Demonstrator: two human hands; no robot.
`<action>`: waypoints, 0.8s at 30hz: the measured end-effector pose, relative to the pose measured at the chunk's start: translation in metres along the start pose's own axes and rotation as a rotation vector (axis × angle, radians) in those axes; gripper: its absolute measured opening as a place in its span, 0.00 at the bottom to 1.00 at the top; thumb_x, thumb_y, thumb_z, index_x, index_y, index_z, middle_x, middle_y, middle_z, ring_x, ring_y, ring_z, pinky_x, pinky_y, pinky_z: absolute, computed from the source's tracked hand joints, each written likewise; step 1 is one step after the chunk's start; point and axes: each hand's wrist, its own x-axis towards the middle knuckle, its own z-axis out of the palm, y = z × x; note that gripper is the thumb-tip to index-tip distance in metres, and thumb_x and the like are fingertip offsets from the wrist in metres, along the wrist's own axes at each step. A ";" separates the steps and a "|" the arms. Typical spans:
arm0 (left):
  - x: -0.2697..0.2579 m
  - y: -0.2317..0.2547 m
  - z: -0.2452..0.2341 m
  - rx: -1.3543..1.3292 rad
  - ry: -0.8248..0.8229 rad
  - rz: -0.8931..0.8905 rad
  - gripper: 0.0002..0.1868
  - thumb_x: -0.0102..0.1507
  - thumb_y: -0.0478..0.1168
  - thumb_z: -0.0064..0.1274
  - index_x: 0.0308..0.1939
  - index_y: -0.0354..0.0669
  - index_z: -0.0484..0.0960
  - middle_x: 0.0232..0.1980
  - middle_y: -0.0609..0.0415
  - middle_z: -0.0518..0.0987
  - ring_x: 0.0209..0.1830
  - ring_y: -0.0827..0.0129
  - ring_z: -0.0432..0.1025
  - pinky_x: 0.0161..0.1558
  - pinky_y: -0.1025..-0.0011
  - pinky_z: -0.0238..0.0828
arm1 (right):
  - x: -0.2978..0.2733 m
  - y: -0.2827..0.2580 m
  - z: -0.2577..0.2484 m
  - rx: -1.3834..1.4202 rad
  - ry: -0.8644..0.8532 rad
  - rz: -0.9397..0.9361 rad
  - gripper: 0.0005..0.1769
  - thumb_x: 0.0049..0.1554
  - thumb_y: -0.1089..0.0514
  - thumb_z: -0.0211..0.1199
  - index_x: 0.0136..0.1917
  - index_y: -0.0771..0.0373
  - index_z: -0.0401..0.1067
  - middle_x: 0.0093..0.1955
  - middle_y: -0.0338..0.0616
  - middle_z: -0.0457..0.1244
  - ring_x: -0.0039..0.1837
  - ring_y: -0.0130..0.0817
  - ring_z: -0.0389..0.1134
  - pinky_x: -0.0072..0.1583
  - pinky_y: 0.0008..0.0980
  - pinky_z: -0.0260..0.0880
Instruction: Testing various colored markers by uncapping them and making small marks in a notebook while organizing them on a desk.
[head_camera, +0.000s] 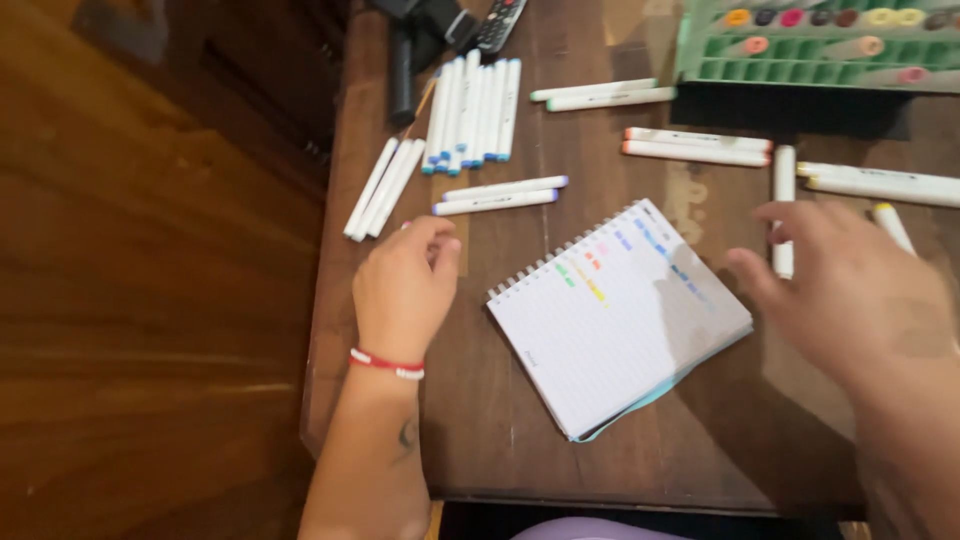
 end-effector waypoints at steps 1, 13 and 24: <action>0.004 -0.006 -0.001 0.001 0.008 -0.019 0.09 0.63 0.42 0.52 0.46 0.59 0.83 0.40 0.68 0.86 0.42 0.62 0.79 0.38 0.54 0.73 | -0.001 -0.005 0.009 -0.003 -0.003 -0.020 0.27 0.59 0.32 0.58 0.65 0.44 0.74 0.64 0.36 0.68 0.64 0.42 0.70 0.56 0.51 0.72; 0.007 -0.059 -0.048 -0.011 0.339 -0.377 0.06 0.59 0.43 0.55 0.35 0.61 0.87 0.37 0.67 0.84 0.37 0.66 0.77 0.35 0.62 0.71 | 0.003 -0.009 0.077 0.146 0.402 -0.719 0.15 0.61 0.48 0.67 0.61 0.50 0.80 0.65 0.33 0.71 0.58 0.37 0.72 0.65 0.38 0.72; 0.007 -0.040 -0.047 -0.014 0.198 -0.401 0.09 0.61 0.47 0.55 0.44 0.60 0.85 0.41 0.71 0.87 0.41 0.69 0.79 0.41 0.61 0.73 | -0.005 -0.025 0.066 0.117 -0.100 -0.599 0.41 0.48 0.37 0.64 0.71 0.54 0.64 0.63 0.45 0.67 0.59 0.54 0.70 0.64 0.49 0.67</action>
